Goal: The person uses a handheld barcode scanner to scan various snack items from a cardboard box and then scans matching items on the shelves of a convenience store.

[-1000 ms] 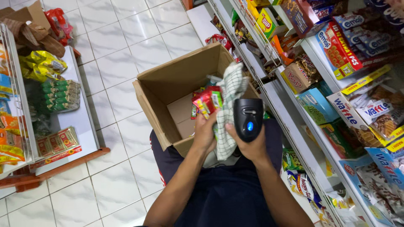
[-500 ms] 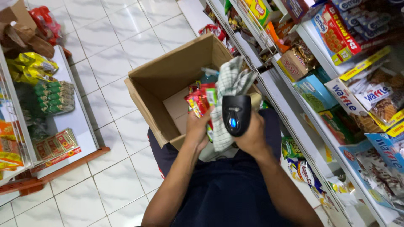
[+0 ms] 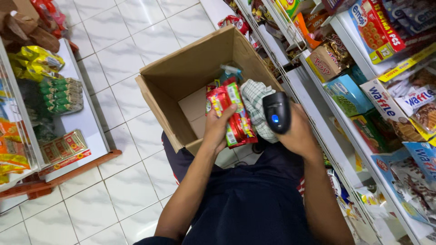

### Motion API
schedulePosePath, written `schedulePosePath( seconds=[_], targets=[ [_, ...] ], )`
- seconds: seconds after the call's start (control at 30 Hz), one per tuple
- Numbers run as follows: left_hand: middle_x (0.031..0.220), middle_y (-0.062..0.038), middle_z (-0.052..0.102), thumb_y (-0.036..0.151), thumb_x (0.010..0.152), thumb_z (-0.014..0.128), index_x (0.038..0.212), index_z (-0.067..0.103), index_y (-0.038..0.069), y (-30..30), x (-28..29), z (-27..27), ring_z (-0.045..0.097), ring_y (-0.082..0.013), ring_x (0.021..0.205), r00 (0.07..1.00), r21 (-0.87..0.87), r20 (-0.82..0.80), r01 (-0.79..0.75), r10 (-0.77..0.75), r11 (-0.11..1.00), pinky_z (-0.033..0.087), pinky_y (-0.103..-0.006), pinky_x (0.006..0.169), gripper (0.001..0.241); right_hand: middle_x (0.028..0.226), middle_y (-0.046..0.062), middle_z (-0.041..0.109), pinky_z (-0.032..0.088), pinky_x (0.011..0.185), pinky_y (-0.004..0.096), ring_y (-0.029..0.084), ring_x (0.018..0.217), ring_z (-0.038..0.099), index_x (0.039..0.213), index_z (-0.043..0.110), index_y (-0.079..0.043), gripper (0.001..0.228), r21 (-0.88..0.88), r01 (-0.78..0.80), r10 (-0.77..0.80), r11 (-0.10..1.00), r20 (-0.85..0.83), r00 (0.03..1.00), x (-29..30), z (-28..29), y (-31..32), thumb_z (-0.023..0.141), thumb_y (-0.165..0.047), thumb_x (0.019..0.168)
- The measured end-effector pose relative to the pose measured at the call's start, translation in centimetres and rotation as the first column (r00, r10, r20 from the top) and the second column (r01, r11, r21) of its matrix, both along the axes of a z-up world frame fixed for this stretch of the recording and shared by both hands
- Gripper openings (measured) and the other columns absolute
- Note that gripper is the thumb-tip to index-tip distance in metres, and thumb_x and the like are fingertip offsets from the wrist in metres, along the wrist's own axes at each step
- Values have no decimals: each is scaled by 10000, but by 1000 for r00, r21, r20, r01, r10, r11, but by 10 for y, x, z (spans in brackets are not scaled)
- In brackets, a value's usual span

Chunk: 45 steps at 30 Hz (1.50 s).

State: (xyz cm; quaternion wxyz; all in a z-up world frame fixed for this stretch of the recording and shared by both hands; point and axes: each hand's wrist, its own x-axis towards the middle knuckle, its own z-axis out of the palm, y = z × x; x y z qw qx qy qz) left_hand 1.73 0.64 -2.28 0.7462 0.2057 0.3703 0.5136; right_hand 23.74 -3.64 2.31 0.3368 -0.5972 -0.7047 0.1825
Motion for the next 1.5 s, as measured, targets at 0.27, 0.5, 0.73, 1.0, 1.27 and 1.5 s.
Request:
schedulePosePath(
  seconds=[0.27,0.5,0.73,1.0,1.27,1.5],
  targets=[
    [1053,-55,740,115,915,772,1178,666,22,-4,42,14,706,-123,919,972,279,-226,133,-69,951,593,-326,846,298,1072,36,714,564,813,263,114,933,675,1235,645,-11,348,-125,141,-188,982,-708,681,7,10,-31,769,-37,911],
    [1002,-23,751,145,957,749,1145,712,28,-10,80,42,690,-91,877,899,411,-308,422,-312,808,580,-283,800,224,1072,41,694,567,840,256,114,949,672,1211,640,0,373,-89,268,-244,959,-741,626,16,1,-48,789,26,870],
    [993,-43,749,115,900,788,1143,736,52,-7,109,84,681,-128,895,832,553,-511,509,-213,660,567,-287,807,257,1122,57,665,532,932,285,130,1043,654,1224,621,-16,377,48,463,-247,885,-795,554,44,-2,-62,754,31,875],
    [1213,-40,705,157,750,872,1190,720,109,7,118,163,642,-294,1077,847,879,-415,468,333,-95,546,-382,934,467,1282,157,599,532,972,408,242,1178,610,1305,543,-16,534,218,205,150,954,-942,300,78,54,-92,808,-280,922],
    [1250,-48,697,95,869,788,1252,741,158,20,155,198,650,-259,1091,867,825,-195,398,459,-401,597,-367,905,391,1262,169,589,452,1123,463,275,1257,590,1268,533,-12,427,198,386,103,901,-962,252,79,112,-88,722,-9,885],
    [1286,-88,684,62,887,723,1248,712,134,58,190,242,690,-309,1216,911,757,-142,352,388,-550,610,-382,955,369,1197,194,685,525,1047,463,292,1161,666,1210,579,-13,356,202,414,66,888,-945,319,127,158,-82,671,13,867]
  ],
)
